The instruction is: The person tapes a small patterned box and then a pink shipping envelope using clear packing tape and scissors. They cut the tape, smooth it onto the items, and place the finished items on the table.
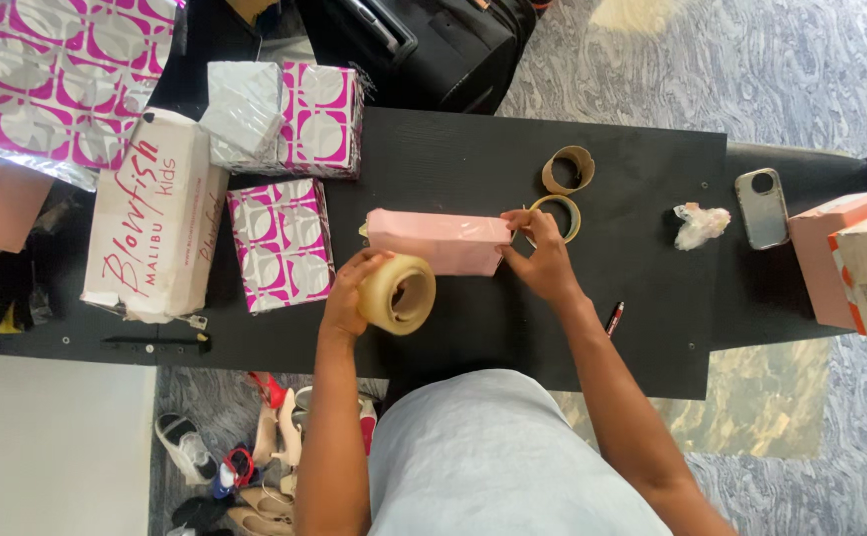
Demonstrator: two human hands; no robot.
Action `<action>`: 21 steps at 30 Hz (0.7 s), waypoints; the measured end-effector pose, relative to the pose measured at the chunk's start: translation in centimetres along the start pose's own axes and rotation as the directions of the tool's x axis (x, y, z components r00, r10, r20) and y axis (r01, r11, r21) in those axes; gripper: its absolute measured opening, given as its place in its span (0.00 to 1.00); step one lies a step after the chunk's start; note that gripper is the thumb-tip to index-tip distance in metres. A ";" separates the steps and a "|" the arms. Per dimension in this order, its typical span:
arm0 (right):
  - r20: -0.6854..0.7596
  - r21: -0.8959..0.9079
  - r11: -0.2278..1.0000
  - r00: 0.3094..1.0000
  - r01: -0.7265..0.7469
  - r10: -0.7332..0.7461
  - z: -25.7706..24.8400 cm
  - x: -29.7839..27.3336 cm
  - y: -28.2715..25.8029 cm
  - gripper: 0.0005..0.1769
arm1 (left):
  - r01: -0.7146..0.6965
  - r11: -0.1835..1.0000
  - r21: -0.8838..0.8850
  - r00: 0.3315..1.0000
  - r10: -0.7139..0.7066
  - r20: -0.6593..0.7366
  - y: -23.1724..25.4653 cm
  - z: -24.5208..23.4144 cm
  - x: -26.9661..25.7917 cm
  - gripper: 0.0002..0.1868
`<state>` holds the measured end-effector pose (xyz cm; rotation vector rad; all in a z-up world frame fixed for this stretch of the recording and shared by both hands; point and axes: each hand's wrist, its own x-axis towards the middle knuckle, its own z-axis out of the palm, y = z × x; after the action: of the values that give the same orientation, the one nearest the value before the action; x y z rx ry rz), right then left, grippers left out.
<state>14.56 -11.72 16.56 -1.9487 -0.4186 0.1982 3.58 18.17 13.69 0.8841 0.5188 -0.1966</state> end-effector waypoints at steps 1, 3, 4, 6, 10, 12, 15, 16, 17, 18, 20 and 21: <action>-0.003 0.006 0.999 0.999 0.032 -0.032 0.0 -0.1 -0.2 0.15 | 0.033 0.996 0.078 0.999 -0.034 0.019 0.4 0.3 -0.2 0.12; -0.018 -0.123 0.984 0.991 0.131 -0.134 -0.2 -0.4 -0.6 0.15 | 0.070 0.975 0.212 0.995 -0.082 0.049 1.2 1.0 -0.8 0.12; -0.021 -0.187 0.966 0.982 0.178 -0.185 -0.4 -0.5 -0.7 0.15 | 0.075 0.960 0.268 0.994 -0.095 0.063 1.6 1.3 -1.1 0.12; 0.016 -0.251 0.958 0.990 0.142 -0.142 -0.7 -0.5 -0.9 0.19 | 0.069 0.953 0.296 0.991 -0.100 0.091 2.2 2.0 -1.8 0.11; 0.096 -0.396 0.903 0.985 0.168 -0.142 -1.2 0.4 -1.3 0.28 | 0.036 0.983 0.181 0.989 -0.060 0.133 3.0 3.6 -2.1 0.10; 0.070 -0.493 0.847 0.980 0.199 -0.189 -0.7 0.8 -1.5 0.30 | 0.030 0.985 0.170 0.990 -0.053 0.134 3.0 4.2 -2.1 0.10; 0.110 -0.483 0.841 0.970 0.242 -0.216 0.3 1.4 -1.7 0.36 | 0.022 0.972 0.234 0.991 -0.052 0.121 2.9 4.4 -2.1 0.11; 0.135 -0.455 0.853 0.966 0.256 -0.218 0.6 1.5 -1.7 0.39 | 0.019 0.964 0.266 0.992 -0.052 0.118 2.8 4.3 -2.1 0.11; 0.163 -0.506 0.825 0.967 0.252 -0.196 1.1 1.6 -1.5 0.37 | 0.017 0.955 0.296 0.992 -0.052 0.113 2.6 4.2 -2.2 0.11; 0.190 -0.554 0.794 0.967 0.250 -0.172 1.7 1.6 -1.4 0.36 | 0.034 0.950 0.309 0.994 -0.066 0.093 2.5 3.9 -2.3 0.11; 0.220 -0.591 0.779 0.971 0.207 -0.091 2.2 1.7 -0.9 0.33 | 0.069 0.941 0.332 0.995 -0.091 0.050 2.3 3.3 -2.7 0.11; 0.226 -0.582 0.796 0.974 0.164 -0.036 2.1 1.8 -0.6 0.31 | 0.066 0.947 0.315 0.996 -0.084 0.043 2.3 2.9 -3.0 0.11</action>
<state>15.44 -8.99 16.31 -2.5327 -0.7968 0.2137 2.90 17.26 18.31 1.1662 0.4762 -0.3799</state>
